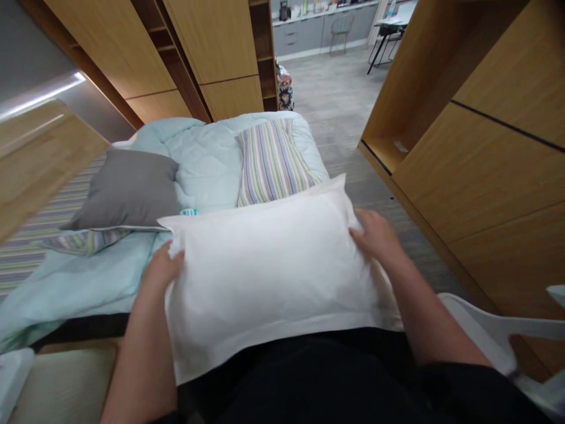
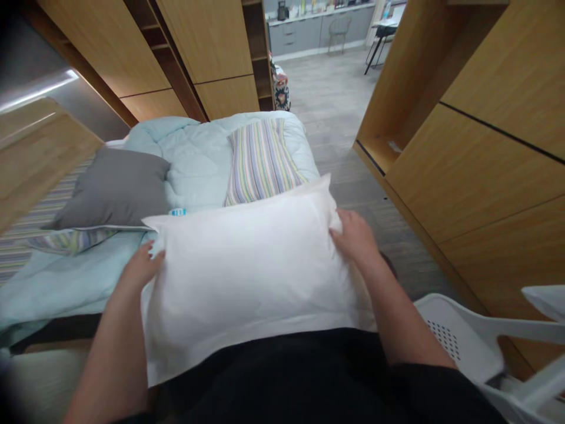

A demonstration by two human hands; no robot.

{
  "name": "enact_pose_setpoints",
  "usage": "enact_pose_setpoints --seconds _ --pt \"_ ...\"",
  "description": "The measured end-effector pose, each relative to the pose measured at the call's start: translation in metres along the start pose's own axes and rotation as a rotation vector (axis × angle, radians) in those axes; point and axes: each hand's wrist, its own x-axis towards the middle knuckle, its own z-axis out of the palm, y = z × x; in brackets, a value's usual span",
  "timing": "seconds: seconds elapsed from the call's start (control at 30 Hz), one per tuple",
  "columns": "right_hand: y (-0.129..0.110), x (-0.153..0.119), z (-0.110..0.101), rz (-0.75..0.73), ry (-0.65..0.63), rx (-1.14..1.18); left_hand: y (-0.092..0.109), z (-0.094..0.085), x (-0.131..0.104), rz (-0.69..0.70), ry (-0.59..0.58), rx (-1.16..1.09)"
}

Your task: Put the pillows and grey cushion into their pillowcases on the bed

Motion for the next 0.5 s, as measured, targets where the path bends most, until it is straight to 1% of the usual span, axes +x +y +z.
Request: enact_pose_setpoints --seconds 0.03,0.07,0.1,0.13,0.17,0.2,0.23,0.27,0.3,0.33,0.37,0.4,0.43,0.47,0.5 --pt "-0.009 -0.018 0.015 -0.117 -0.026 0.032 0.008 0.026 -0.02 0.045 -0.034 -0.041" --pt "-0.018 -0.037 0.03 -0.197 -0.052 0.07 0.017 0.052 -0.044 0.116 -0.007 -0.116" --pt "-0.025 -0.055 0.041 -0.248 -0.067 0.086 0.025 0.078 -0.069 0.159 0.078 -0.18" --pt "-0.031 -0.07 0.049 -0.289 -0.083 0.095 0.032 0.101 -0.093 0.16 0.174 -0.205" --pt "-0.036 -0.082 0.051 -0.328 -0.091 0.097 0.037 0.119 -0.113 0.174 0.224 -0.216" --pt "-0.04 -0.09 0.049 -0.385 -0.097 0.099 0.039 0.132 -0.128 0.183 0.256 -0.221" --pt "-0.044 -0.092 0.043 -0.463 -0.106 0.109 0.039 0.138 -0.136 0.189 0.257 -0.22" --pt "-0.048 -0.091 0.035 -0.55 -0.115 0.122 0.037 0.138 -0.138 0.195 0.231 -0.225" --pt "-0.053 -0.087 0.026 -0.633 -0.13 0.129 0.035 0.132 -0.135 0.197 0.199 -0.235" --pt "-0.06 -0.081 0.017 -0.702 -0.167 0.123 0.034 0.12 -0.128 0.193 0.175 -0.249" --pt "-0.069 -0.075 0.01 -0.745 -0.224 0.103 0.036 0.104 -0.121 0.188 0.185 -0.264" --pt "-0.08 -0.07 0.005 -0.761 -0.294 0.071 0.043 0.084 -0.114 0.197 0.233 -0.281" --pt "-0.092 -0.067 0.002 -0.755 -0.367 0.03 0.054 0.064 -0.109 0.233 0.314 -0.304" --pt "-0.104 -0.066 0.002 -0.738 -0.432 -0.015 0.072 0.044 -0.109 0.3 0.402 -0.334" --pt "-0.117 -0.067 0.003 -0.719 -0.482 -0.059 0.094 0.027 -0.113 0.414 0.472 -0.372"
